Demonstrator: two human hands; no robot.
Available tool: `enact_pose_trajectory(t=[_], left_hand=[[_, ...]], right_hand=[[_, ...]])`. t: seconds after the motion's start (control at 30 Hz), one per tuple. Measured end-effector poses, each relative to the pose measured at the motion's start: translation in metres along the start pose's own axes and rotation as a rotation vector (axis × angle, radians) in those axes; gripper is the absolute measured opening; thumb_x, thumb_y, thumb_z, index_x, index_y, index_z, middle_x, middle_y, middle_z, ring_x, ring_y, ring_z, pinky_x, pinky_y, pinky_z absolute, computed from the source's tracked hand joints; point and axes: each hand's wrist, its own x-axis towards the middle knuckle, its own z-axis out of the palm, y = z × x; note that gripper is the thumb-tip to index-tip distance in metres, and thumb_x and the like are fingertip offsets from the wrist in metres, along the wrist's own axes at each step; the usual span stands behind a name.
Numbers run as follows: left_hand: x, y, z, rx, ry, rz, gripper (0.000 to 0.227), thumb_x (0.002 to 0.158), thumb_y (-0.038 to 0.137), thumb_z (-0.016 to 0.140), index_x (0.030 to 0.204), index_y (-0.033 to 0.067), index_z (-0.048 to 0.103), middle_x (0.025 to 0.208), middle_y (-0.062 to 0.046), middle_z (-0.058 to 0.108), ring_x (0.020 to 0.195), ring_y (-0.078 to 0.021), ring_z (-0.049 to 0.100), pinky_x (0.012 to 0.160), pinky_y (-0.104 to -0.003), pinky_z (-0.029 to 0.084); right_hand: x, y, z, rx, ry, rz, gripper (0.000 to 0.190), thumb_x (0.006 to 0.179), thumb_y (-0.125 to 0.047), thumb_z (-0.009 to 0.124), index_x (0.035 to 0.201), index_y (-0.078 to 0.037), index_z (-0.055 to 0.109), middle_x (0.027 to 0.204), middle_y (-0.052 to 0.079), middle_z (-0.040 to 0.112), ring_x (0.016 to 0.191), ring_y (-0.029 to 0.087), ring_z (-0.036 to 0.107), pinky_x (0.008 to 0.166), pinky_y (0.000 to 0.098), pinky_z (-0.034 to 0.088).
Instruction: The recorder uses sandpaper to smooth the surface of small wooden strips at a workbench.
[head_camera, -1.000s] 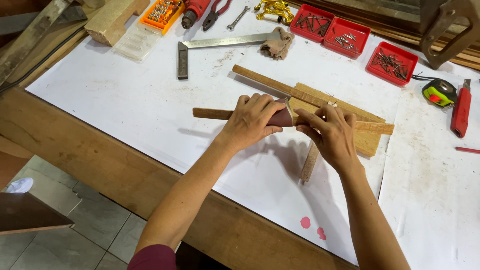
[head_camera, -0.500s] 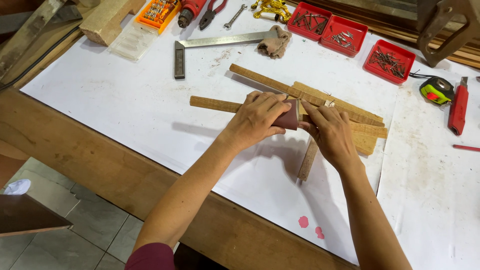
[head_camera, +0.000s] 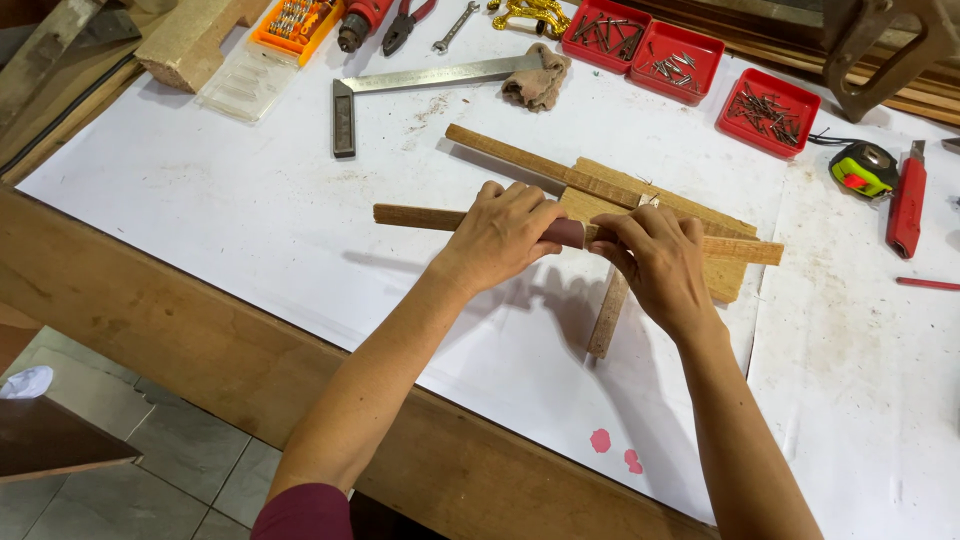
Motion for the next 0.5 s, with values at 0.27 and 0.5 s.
enact_pose_trajectory(t=[0.27, 0.5], left_hand=[[0.010, 0.008, -0.002, 0.032, 0.046, 0.008, 0.029, 0.086, 0.037, 0.083, 0.102, 0.0178, 0.068, 0.092, 0.004, 0.066, 0.093, -0.0154, 0.065, 0.082, -0.038, 0.044], [0.009, 0.026, -0.038, -0.052, 0.005, 0.030, 0.049, 0.091, 0.045, 0.075, 0.118, 0.0061, 0.062, 0.102, -0.009, 0.056, 0.097, -0.0240, 0.054, 0.087, -0.047, 0.038]], right_hand=[[-0.002, 0.001, 0.004, -0.069, 0.116, -0.012, 0.016, 0.095, -0.026, 0.079, 0.107, -0.017, 0.073, 0.095, -0.005, 0.070, 0.091, 0.018, 0.054, 0.086, 0.0366, 0.033], [0.004, -0.004, -0.001, -0.073, 0.146, -0.028, 0.013, 0.096, -0.024, 0.078, 0.107, -0.019, 0.075, 0.097, -0.007, 0.072, 0.092, 0.018, 0.054, 0.090, 0.0372, 0.033]])
